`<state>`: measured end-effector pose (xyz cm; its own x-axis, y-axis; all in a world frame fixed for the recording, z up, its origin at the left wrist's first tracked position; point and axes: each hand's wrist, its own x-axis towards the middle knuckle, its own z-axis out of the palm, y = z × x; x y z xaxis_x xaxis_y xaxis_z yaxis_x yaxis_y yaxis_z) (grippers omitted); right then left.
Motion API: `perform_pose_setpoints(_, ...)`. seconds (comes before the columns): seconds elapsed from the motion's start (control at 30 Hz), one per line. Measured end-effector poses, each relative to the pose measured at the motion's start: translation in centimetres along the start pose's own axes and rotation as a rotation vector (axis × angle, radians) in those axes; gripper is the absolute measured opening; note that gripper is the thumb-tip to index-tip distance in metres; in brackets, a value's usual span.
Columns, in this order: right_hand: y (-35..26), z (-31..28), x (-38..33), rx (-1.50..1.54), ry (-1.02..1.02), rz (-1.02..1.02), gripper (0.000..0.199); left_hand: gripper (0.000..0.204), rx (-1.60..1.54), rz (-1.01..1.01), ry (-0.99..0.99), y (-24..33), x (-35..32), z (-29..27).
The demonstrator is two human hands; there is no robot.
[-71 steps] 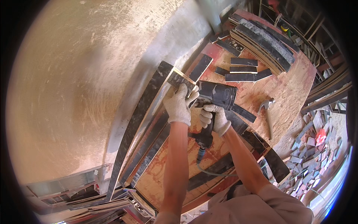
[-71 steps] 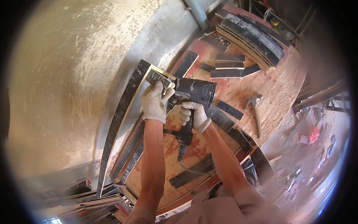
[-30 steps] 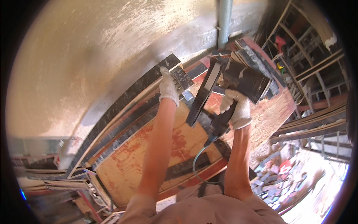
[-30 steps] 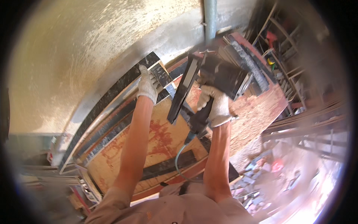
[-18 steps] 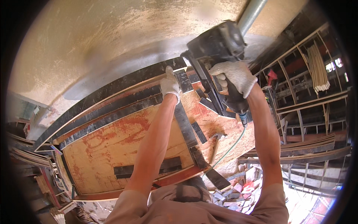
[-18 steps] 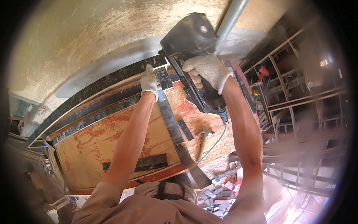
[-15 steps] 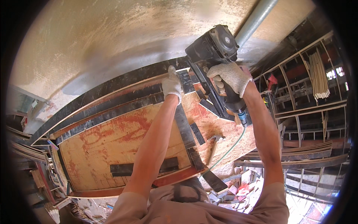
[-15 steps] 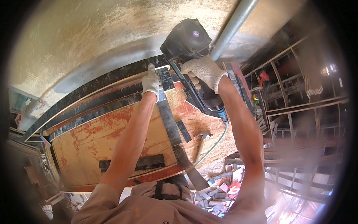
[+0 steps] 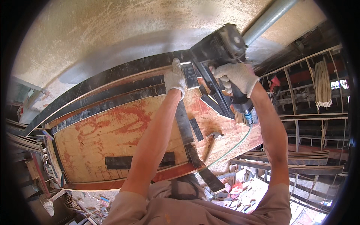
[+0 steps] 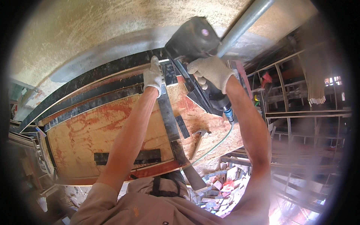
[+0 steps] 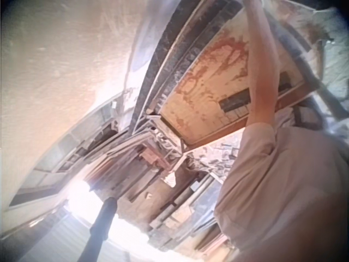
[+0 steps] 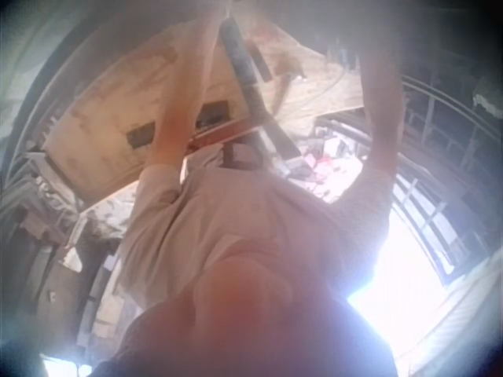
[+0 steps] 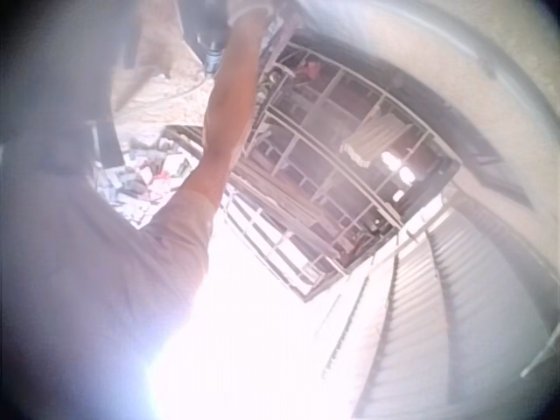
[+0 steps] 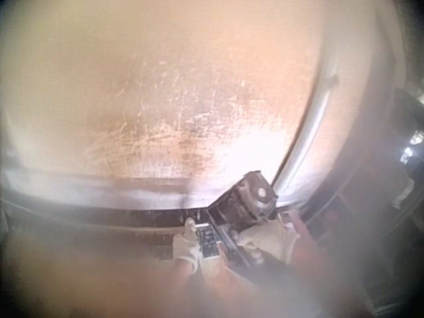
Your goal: The person assembles a wooden frame by placing dark wooden strips onto a plywood base and securing them with a pneumatic nail gun. They repeatedly pick up strips, position them, and drive nails into the wood to fasten the pieces together.
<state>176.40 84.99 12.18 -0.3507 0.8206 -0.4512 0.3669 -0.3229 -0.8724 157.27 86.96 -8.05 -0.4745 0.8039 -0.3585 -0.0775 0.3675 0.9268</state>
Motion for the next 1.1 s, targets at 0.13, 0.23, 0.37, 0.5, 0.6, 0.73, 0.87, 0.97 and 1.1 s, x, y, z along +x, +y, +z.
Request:
perform_pose_setpoints(0.13,-0.8,-0.7,0.1,0.058,0.028,0.061,0.019,0.057,-0.262,0.015,-0.012,-0.4,0.1,1.1)
perform_pose_setpoints(0.23,-1.0,-0.2,1.0,0.009,0.024,0.069,0.02,0.056,-0.217,0.038,-0.019,-1.2,1.3,0.8)
perform_pose_setpoints(0.37,-1.3,0.2,0.0,0.069,0.062,0.06,0.016,0.056,-0.209,0.021,0.02,-2.1,2.2,0.9)
perform_pose_setpoints(0.5,-0.7,-0.4,-0.3,0.079,0.016,0.095,0.01,0.084,-0.156,-0.044,-0.087,-1.3,1.3,0.6)
perform_pose_setpoints(0.6,-1.3,0.2,-2.8,0.078,0.157,0.048,0.007,0.079,-0.272,-0.005,-0.278,-1.9,-0.2,-1.0)
perform_pose_setpoints(0.73,0.6,-0.4,-8.1,0.504,0.072,0.037,0.026,0.062,0.401,0.413,-0.174,-11.9,-4.9,-10.1)
perform_pose_setpoints(0.87,-1.1,3.1,-16.0,0.64,0.002,-0.413,0.037,0.062,1.108,0.158,-0.236,-24.5,-13.9,-29.8)
perform_pose_setpoints(0.97,0.4,2.3,-22.7,0.898,-0.141,-0.581,0.026,0.067,1.429,0.321,-0.302,-31.2,-18.5,-37.5)
perform_pose_setpoints(1.1,3.0,3.0,-32.0,0.858,0.008,-0.618,0.024,0.073,1.66,0.374,-0.263,-35.5,-18.8,-41.9)
